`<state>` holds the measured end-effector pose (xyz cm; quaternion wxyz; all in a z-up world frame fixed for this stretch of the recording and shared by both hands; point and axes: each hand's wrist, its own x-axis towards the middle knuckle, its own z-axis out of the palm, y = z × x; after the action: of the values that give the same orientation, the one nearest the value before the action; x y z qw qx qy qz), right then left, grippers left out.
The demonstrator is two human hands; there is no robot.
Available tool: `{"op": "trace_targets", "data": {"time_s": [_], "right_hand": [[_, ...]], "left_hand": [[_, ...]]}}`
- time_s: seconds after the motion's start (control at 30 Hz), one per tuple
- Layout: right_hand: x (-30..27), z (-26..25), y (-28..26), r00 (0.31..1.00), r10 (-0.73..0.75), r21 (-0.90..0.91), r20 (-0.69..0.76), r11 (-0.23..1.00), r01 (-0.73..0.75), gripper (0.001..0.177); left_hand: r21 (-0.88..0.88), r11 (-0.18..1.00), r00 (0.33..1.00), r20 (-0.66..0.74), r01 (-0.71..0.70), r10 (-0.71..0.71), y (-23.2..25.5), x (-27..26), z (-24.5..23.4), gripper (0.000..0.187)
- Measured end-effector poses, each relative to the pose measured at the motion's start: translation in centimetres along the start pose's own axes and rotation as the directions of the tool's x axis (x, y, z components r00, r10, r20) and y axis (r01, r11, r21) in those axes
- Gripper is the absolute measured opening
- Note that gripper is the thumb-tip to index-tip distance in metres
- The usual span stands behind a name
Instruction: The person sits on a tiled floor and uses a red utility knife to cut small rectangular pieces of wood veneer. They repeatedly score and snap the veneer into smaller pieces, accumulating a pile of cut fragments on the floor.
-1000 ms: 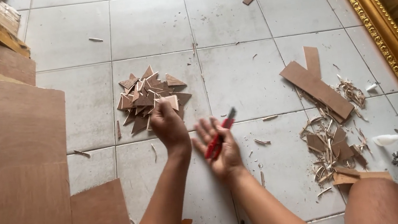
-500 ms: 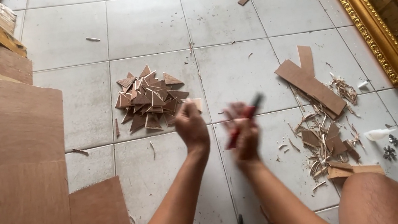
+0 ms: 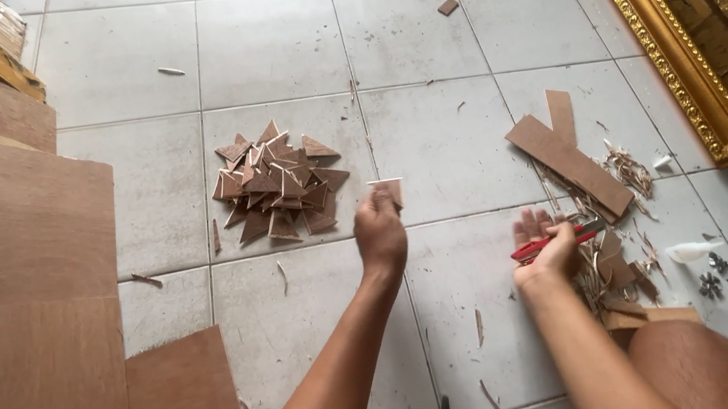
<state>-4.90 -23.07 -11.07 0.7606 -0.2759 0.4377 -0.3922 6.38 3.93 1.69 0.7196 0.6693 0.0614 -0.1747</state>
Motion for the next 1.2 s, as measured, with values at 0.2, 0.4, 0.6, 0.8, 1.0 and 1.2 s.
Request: {"op": "trace_targets", "data": {"time_s": [0.2, 0.4, 0.6, 0.8, 1.0, 1.2], "right_hand": [[-17.0, 9.5, -1.5, 0.918, 0.283, -0.549, 0.276, 0.831, -0.091, 0.026], [-18.4, 16.7, 6.7, 0.862, 0.333, -0.632, 0.382, 0.775, -0.018, 0.025], [-19.8, 24.5, 11.5, 0.770, 0.426, -0.709, 0.474, 0.704, 0.047, 0.034], [-19.5, 21.7, 9.1, 0.764, 0.348, -0.810, 0.543, 0.456, 0.368, 0.036], [-23.1, 17.3, 1.6, 0.727, 0.140, -0.730, 0.672, 0.292, 0.618, 0.026], [-11.4, 8.6, -6.4, 0.769, 0.049, -0.763, 0.638, -0.095, 0.639, 0.035]], "left_hand": [[0.147, 0.989, 0.995, 0.101, -0.025, 0.010, -1.0, -0.3, 0.2, 0.056], [-0.274, 0.950, 0.979, -0.091, 0.150, -0.181, -4.9, 3.9, -0.8, 0.070], [-0.631, 0.760, 0.833, -0.330, 0.155, -0.444, -9.9, 10.1, -2.2, 0.073], [-0.525, 0.805, 0.935, -0.043, 0.277, -0.351, -3.9, 6.4, -1.9, 0.067], [-0.326, 0.872, 0.902, 0.352, 0.367, -0.248, 0.9, -0.7, -0.7, 0.076], [-0.097, 0.929, 0.666, 0.724, 0.356, -0.180, 5.7, -9.4, 3.3, 0.097]]}}
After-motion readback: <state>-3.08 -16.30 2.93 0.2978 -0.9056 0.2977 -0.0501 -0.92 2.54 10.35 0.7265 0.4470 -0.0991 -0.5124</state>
